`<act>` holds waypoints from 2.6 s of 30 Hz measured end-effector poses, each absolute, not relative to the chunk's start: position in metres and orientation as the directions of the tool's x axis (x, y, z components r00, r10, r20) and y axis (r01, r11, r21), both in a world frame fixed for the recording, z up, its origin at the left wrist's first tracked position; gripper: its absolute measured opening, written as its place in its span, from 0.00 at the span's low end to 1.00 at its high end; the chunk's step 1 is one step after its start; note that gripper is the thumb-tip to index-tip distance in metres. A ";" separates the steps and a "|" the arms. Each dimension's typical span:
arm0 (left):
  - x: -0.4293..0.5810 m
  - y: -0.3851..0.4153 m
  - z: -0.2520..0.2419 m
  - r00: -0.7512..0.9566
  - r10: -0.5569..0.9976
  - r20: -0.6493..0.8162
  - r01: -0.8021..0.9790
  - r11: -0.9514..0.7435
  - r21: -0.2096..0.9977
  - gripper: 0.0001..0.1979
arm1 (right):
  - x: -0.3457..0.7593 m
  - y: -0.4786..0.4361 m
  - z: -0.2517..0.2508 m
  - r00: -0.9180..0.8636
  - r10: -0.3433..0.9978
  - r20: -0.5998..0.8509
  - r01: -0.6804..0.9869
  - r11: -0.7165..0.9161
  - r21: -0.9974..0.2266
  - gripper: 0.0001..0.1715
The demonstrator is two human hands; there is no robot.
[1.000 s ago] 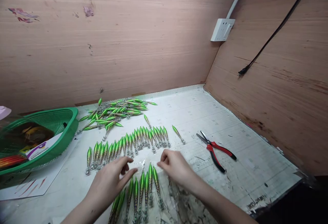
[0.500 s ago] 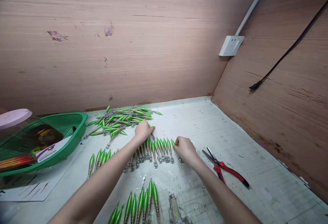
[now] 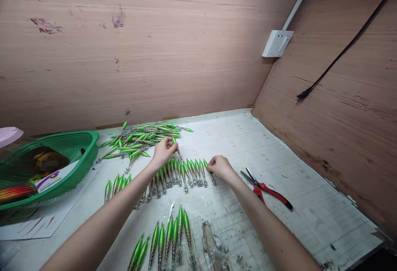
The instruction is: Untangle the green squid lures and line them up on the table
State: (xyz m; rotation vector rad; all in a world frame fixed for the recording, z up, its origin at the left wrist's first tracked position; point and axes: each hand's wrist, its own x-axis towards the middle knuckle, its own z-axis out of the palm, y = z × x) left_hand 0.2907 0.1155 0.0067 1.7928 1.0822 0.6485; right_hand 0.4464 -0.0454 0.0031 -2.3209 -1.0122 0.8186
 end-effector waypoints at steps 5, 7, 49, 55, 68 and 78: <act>0.263 0.084 0.017 0.616 0.785 -0.068 0.201 -0.073 0.977 0.15 | 0.449 -0.047 -0.006 0.563 0.741 -0.366 0.383 -0.626 -0.679 0.03; 0.251 0.071 0.020 0.657 0.746 -0.108 0.132 0.027 0.991 0.17 | 0.449 -0.045 -0.009 0.578 0.734 -0.356 0.362 -0.622 -0.694 0.05; 0.222 0.005 0.043 0.766 0.612 -0.197 -0.012 0.320 0.947 0.21 | 0.385 -0.070 0.047 0.119 0.979 -0.166 0.141 -0.183 -0.973 0.25; 0.236 0.008 0.030 0.746 0.614 -0.259 0.007 0.382 0.924 0.27 | 0.378 -0.072 0.054 0.066 0.960 -0.274 0.045 -0.277 -0.960 0.23; 0.151 0.065 0.039 0.577 0.800 0.162 0.431 -0.467 0.772 0.16 | 0.458 -0.055 0.011 0.508 0.734 -0.452 0.291 -0.640 -0.712 0.16; 0.049 0.080 -0.009 0.836 0.414 0.361 0.425 -0.904 0.051 0.32 | 0.438 -0.080 -0.022 0.097 0.951 0.295 0.925 0.024 -0.379 0.33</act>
